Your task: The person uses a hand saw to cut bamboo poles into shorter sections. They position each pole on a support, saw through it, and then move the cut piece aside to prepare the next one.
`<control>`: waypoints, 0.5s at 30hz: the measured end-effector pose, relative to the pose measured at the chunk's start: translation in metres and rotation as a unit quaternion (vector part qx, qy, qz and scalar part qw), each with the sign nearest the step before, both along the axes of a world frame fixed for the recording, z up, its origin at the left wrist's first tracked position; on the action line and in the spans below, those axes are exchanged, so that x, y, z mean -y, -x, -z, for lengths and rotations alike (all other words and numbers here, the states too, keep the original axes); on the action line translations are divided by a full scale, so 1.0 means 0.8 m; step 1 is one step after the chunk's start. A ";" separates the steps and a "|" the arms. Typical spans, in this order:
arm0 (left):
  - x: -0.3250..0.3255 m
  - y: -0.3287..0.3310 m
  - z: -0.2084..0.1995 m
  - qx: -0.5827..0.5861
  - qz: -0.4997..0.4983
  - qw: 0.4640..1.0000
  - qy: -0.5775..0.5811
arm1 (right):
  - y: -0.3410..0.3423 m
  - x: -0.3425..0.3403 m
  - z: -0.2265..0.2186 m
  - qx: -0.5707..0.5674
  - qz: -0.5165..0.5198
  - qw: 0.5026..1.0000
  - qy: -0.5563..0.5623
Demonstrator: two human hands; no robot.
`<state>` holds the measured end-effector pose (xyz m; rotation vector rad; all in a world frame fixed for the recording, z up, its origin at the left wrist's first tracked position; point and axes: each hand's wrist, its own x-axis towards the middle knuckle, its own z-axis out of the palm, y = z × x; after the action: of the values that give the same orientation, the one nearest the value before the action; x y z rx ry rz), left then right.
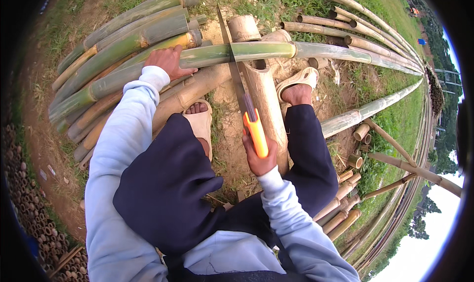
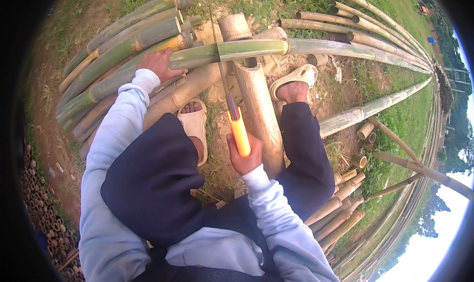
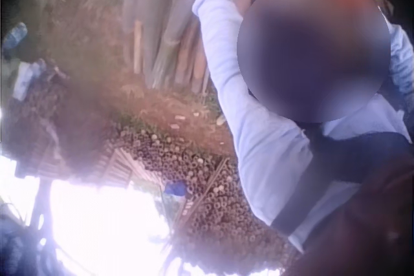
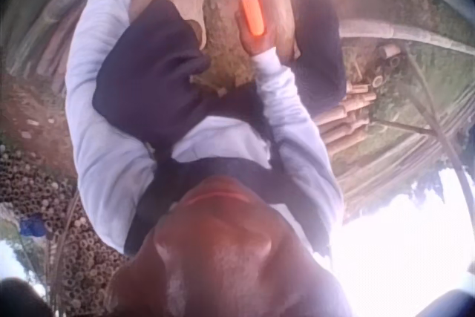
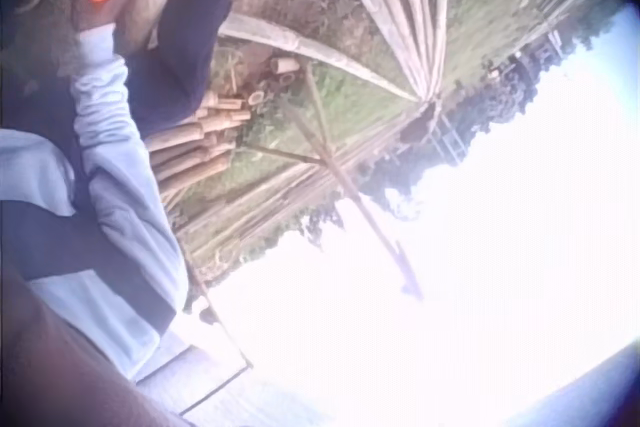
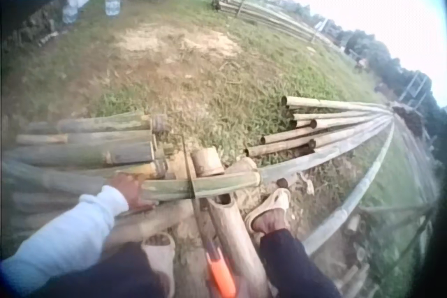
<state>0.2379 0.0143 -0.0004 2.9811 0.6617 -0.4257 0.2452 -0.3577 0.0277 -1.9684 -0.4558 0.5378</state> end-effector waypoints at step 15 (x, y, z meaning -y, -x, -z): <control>-0.003 0.009 0.007 0.022 -0.003 1.000 -0.011 | 0.059 0.069 -0.058 -0.039 -0.004 0.999 0.032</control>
<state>0.2309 0.0169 -0.0062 2.9984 0.6744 -0.3544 0.1980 -0.4127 0.0745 -1.9990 -0.4018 0.6395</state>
